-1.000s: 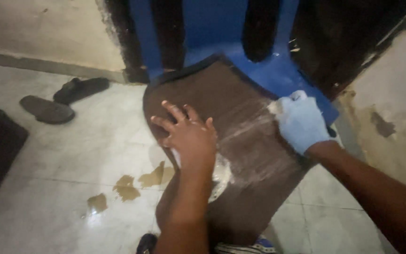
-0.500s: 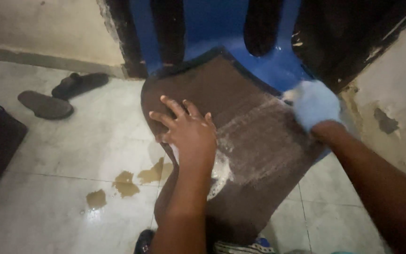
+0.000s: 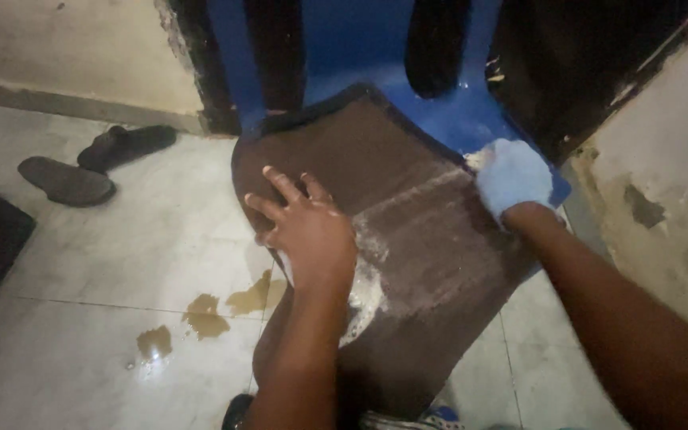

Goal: The person scrubs a brown floor mat placed on a blue plastic chair using a soapy white cloth. They repeatedly rub the mat's surface with their right hand while holding it down with their left hand, occasionally dipping the cloth into a nearby bucket of soapy water.

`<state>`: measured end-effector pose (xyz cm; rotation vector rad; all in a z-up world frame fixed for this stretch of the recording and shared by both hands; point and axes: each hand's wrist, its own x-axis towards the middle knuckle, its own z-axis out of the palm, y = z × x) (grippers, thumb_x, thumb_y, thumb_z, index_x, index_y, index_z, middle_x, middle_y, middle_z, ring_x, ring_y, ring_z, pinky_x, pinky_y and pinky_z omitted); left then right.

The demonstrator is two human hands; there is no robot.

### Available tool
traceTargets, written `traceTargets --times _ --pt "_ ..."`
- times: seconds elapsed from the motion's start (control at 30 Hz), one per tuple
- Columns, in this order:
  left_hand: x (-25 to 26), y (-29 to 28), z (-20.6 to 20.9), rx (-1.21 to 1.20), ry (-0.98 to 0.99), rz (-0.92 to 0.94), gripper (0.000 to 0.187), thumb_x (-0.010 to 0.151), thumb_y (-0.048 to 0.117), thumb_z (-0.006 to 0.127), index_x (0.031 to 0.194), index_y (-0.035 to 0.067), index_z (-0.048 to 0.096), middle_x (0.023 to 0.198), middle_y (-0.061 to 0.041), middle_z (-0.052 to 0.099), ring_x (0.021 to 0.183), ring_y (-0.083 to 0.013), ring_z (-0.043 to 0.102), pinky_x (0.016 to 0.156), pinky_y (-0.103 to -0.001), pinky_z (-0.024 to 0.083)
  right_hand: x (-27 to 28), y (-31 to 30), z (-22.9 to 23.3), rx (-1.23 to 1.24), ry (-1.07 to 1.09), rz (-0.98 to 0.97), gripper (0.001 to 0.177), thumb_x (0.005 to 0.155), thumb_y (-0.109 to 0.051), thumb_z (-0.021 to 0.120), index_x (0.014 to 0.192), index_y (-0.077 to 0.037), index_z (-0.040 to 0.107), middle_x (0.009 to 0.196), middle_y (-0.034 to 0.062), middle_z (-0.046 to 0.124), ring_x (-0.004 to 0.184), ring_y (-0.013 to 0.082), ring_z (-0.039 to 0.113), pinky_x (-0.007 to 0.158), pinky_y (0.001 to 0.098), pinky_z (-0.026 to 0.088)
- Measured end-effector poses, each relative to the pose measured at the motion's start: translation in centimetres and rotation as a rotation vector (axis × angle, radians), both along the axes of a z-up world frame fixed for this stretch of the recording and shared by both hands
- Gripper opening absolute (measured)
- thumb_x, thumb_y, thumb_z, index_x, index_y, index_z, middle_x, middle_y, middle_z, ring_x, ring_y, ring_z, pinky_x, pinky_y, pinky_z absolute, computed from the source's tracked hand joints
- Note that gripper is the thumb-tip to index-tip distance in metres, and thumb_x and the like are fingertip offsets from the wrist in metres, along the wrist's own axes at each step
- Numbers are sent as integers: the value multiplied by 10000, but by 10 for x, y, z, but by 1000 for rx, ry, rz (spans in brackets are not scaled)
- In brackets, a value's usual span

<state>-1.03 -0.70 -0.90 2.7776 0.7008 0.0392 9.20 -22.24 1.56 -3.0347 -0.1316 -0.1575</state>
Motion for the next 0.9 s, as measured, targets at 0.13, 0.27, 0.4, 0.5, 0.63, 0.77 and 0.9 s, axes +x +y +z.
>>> traceTargets --times 0.13,0.27,0.4,0.5,0.63,0.77,0.9 --pt "4 -3 11 -44 39 -17 634 959 218 504 1563 101 349 1656 -268 35 1429 -623 133 957 -755 432 -56 64 -43 64 -256 402 180 837 -166 602 857 -116 774 903 182 710 868 384 689 796 489 554" --pt "-1 2 14 -83 30 -23 658 946 228 573 1549 101 341 1630 -261 36 1409 -600 135 982 -739 403 -65 61 -33 148 -396 963 186 878 -153 589 915 -88 760 926 174 730 910 384 697 809 502 539" --pt "-10 6 18 -347 -169 188 786 917 327 702 1572 150 305 1706 -193 94 1441 -452 339 1020 -571 512 3 21 11 -17 -177 216 261 932 -275 626 898 -74 790 883 218 735 811 402 714 743 517 561" --pt "-3 23 20 -556 -102 299 1099 822 399 804 1640 173 106 1664 -179 101 1378 -494 368 1045 -509 498 6 25 -3 -52 -45 -3 339 918 -375 660 863 -61 774 818 209 733 755 373 740 707 499 589" --pt "2 22 0 -551 -109 325 1133 835 408 822 1636 105 80 1614 -201 264 1369 -460 427 1063 -532 477 -25 94 -64 346 -333 599 240 885 -302 640 831 -108 769 879 187 732 855 391 691 768 516 543" --pt "8 29 -14 -566 -176 305 1078 874 463 784 1626 99 102 1603 -230 276 1351 -485 439 1031 -541 499 -4 70 -54 90 -343 849 263 944 -324 614 915 -115 771 959 168 738 917 382 697 828 502 542" --pt "8 29 -14 -658 -176 463 1045 830 498 798 1586 141 171 1558 -225 315 1342 -476 438 1035 -522 491 35 25 -21 116 -112 157 368 886 -446 681 868 -92 779 866 204 725 806 417 704 749 532 552"
